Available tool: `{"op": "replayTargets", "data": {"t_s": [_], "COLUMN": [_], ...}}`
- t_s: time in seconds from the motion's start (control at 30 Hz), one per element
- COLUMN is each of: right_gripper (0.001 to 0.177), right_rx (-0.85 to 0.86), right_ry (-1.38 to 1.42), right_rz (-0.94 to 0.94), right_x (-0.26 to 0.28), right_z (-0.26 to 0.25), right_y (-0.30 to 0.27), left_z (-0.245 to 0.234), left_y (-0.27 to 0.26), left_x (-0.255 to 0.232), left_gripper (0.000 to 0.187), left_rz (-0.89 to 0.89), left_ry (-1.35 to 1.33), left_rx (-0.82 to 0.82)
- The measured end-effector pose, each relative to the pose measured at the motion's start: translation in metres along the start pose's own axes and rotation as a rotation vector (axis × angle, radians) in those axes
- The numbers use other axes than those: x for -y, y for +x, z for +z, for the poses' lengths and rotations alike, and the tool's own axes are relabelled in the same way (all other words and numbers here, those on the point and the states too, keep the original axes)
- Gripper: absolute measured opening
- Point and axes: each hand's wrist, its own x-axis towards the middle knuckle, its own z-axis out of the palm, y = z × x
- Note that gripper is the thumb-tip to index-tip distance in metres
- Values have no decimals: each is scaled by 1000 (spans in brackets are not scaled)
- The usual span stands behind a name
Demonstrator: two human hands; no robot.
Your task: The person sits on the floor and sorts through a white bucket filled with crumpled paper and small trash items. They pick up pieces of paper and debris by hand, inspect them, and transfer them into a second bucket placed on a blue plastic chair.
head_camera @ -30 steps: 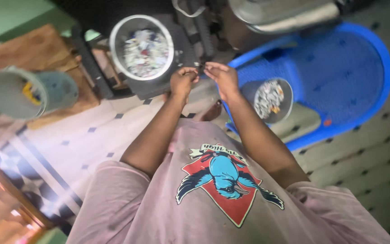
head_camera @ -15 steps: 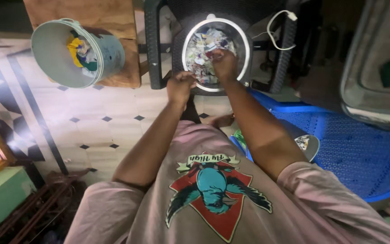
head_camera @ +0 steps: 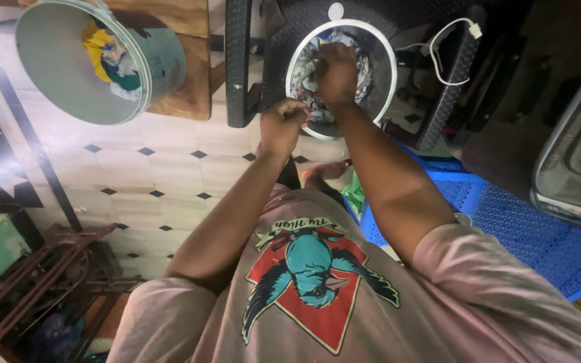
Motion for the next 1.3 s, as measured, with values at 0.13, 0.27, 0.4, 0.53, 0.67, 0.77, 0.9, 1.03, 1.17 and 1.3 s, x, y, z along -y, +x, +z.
{"op": "replayTargets", "data": {"t_s": [0.13,0.27,0.4,0.53,0.67,0.77,0.9,1.03,1.17,1.3], "right_gripper": [10,16,17,19,19,21,21,20,21,26], "right_rx": [-180,-201,-195,-153,-155,-193,-320,-507,-633,-821], "right_ry": [326,917,1140,1399,1502,1434,1302,1296,1300,1373], "right_rz": [253,509,717,744,686,657,546,525,609,700], "right_x": [-20,-19,5,26,35,44,42,12,-30,-68], "right_z": [-18,-56,-131,-205,-254,-285,-318,-335,-341,-332], "right_y": [-19,-47,-69,-100,-133,-161,-205,-262,-332,-416], "left_z": [6,25,58,101,142,165,200,238,287,329], "left_y": [-4,-11,-32,-75,-114,-138,-158,-172,-182,-205], "left_x": [3,5,-14,-46,-67,-66,-47,-4,50,111], "left_gripper": [13,16,29,39,42,40,30,25,25,25], "left_rz": [-15,3,65,104,132,172,213,91,-92,-224], "left_ry": [12,-97,-153,-169,-159,-167,-25,23,6,215], "left_rx": [-42,-41,44,171,324,446,543,638,744,894]}}
